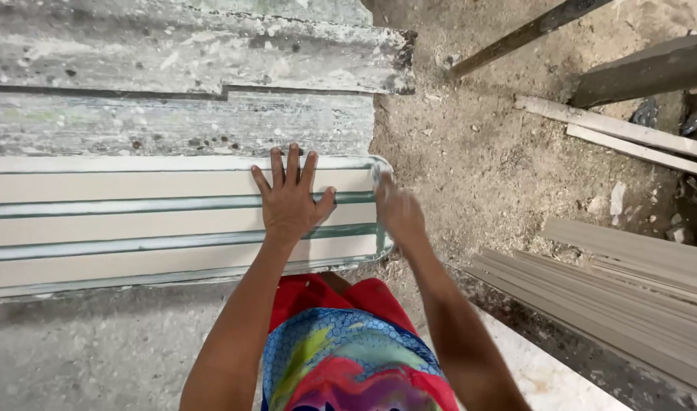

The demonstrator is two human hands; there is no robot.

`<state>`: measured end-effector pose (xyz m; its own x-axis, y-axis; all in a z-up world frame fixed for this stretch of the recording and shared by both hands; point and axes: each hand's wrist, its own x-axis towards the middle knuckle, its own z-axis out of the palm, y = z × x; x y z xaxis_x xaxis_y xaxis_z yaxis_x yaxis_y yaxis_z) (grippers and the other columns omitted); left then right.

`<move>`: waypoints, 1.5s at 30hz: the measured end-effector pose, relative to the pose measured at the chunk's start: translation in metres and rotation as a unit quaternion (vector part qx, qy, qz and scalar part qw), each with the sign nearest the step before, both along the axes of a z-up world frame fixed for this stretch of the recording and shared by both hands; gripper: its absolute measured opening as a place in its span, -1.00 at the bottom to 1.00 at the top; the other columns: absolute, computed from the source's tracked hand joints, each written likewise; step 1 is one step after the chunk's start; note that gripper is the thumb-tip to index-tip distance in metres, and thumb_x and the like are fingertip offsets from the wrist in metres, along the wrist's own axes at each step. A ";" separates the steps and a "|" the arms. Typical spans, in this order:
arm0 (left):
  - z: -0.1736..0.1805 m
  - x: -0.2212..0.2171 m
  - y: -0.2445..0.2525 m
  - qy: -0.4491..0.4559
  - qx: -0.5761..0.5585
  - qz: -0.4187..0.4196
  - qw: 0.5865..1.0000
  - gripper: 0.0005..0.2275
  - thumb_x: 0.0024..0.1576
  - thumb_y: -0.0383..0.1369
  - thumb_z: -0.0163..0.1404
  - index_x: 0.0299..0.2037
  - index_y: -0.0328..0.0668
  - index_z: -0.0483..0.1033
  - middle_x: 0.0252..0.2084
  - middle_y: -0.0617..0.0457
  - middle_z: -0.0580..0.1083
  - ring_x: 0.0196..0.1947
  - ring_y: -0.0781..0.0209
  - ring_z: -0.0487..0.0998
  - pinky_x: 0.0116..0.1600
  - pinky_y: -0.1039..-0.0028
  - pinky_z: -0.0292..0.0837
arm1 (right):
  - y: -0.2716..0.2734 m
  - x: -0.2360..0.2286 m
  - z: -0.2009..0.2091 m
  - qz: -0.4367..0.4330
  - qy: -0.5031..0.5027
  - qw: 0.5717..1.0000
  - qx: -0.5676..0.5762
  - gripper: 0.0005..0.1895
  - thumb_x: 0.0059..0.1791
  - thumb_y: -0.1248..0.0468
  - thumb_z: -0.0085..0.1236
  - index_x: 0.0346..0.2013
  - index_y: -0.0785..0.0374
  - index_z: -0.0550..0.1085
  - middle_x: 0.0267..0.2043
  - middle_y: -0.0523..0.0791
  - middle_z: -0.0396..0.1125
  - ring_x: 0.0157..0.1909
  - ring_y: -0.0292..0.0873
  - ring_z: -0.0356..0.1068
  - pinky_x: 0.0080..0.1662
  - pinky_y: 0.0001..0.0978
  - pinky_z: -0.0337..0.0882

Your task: Use a small scraper to remove residue and clean the surfaces of long construction panels.

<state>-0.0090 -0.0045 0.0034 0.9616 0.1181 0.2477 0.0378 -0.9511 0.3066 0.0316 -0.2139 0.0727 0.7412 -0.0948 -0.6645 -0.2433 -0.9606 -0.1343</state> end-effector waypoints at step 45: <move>0.006 0.007 0.002 -0.080 0.060 -0.004 0.995 -0.38 0.08 0.10 -0.04 0.34 0.09 0.45 0.40 -0.13 0.33 0.38 -0.37 0.26 0.21 -0.43 0.08 | -0.001 -0.093 0.072 -0.014 -0.003 1.000 0.010 -0.37 0.13 -0.03 -0.44 0.44 0.16 0.21 -0.03 0.37 0.42 0.02 0.47 0.43 0.02 0.38 0.36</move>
<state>-0.0017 -0.0030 0.0089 0.9092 0.0709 0.4103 -0.0105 -0.9812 0.1928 -0.0616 -0.2147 0.1451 0.7420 -0.1024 -0.6626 -0.2695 -0.9505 -0.1548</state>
